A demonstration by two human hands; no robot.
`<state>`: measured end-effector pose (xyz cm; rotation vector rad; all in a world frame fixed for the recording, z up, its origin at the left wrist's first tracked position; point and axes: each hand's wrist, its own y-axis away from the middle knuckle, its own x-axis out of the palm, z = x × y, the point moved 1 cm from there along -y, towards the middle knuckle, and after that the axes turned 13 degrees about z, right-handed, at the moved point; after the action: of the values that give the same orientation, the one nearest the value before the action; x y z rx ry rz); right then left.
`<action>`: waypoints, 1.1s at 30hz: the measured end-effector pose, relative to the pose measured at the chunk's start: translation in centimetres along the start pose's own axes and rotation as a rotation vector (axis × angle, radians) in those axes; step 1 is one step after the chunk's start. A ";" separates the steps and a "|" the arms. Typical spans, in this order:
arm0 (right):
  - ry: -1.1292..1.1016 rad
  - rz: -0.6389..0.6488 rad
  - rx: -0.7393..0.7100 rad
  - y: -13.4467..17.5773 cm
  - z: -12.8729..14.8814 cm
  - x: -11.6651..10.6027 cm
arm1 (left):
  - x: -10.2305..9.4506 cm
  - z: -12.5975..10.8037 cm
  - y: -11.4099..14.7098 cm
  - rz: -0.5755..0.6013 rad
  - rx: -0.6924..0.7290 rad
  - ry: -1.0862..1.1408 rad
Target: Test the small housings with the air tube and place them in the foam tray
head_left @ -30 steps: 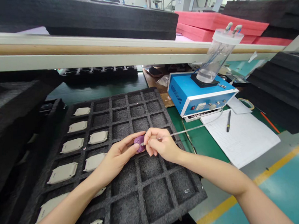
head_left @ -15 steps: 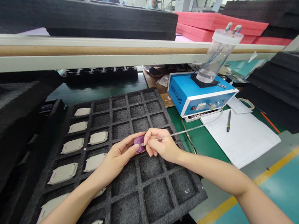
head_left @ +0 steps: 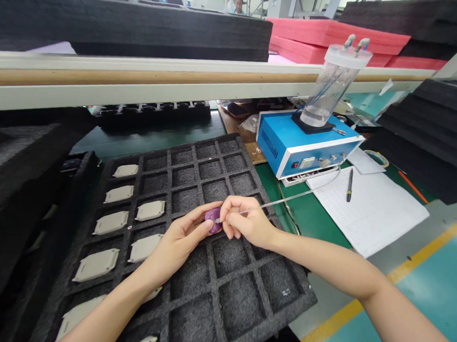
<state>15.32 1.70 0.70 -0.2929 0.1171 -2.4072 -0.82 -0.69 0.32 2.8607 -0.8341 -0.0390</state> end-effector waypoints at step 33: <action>0.005 0.001 0.017 0.0 0.0 0.0 | -0.1 0.1 0.0 0.020 0.012 -0.043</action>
<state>15.30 1.75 0.66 -0.2787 0.0990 -2.4072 -0.96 -0.65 0.22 2.8719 -0.8732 -0.0933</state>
